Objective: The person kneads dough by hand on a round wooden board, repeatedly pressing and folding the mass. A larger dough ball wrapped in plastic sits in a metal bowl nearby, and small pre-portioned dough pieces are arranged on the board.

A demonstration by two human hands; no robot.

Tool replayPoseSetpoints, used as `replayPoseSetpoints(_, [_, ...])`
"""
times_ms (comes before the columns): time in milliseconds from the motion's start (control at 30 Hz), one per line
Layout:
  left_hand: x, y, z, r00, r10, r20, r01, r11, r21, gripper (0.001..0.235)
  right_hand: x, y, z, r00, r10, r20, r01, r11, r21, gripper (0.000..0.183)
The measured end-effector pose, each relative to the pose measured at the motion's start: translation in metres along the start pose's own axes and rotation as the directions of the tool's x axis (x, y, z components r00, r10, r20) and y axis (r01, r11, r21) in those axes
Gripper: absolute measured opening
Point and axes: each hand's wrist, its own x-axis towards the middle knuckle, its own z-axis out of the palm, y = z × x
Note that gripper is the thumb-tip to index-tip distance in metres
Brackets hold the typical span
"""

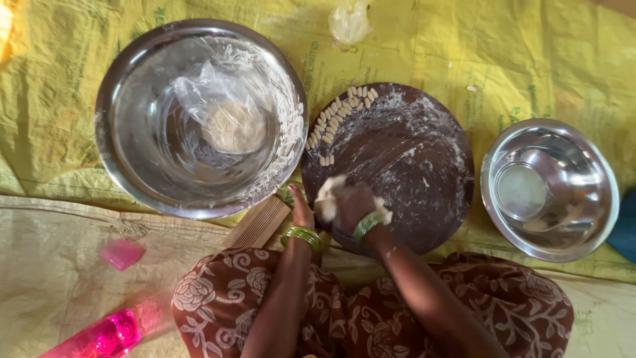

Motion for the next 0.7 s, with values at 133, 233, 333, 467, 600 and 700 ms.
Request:
replayPoseSetpoints(133, [0.042,-0.010,-0.015,0.999,0.046,-0.011,-0.047,0.994,-0.097,0.103,-0.042,0.001,0.033,0.916,-0.361,-0.174,0.345,0.932,-0.116,0.055])
replayPoseSetpoints(233, [0.066,-0.017,-0.019,0.998,-0.011,0.063,0.025,0.973,-0.229,0.102,-0.065,0.047,0.057,0.884,-0.462,0.069,0.468,0.873,-0.137,0.037])
replayPoseSetpoints(333, [0.082,-0.018,-0.010,0.990,0.002,0.142,0.041,0.954,-0.296,0.090,-0.081,0.112,0.054,0.945,-0.324,0.036,0.325,0.945,-0.022,0.042])
replayPoseSetpoints(467, [0.077,-0.028,-0.009,0.991,0.074,-0.107,-0.038,0.951,0.308,0.075,-0.095,0.172,0.020,0.917,0.305,-0.256,-0.292,0.952,0.085,0.044])
replayPoseSetpoints(600, [0.057,-0.038,-0.003,0.955,0.211,-0.210,-0.009,0.724,0.690,0.052,-0.107,0.177,-0.006,0.768,0.318,-0.555,-0.213,0.945,0.247,0.077])
replayPoseSetpoints(700, [0.053,-0.024,0.000,0.942,0.256,-0.217,-0.052,0.751,0.659,0.045,-0.096,0.141,0.002,0.906,0.387,-0.170,-0.416,0.887,-0.199,0.039])
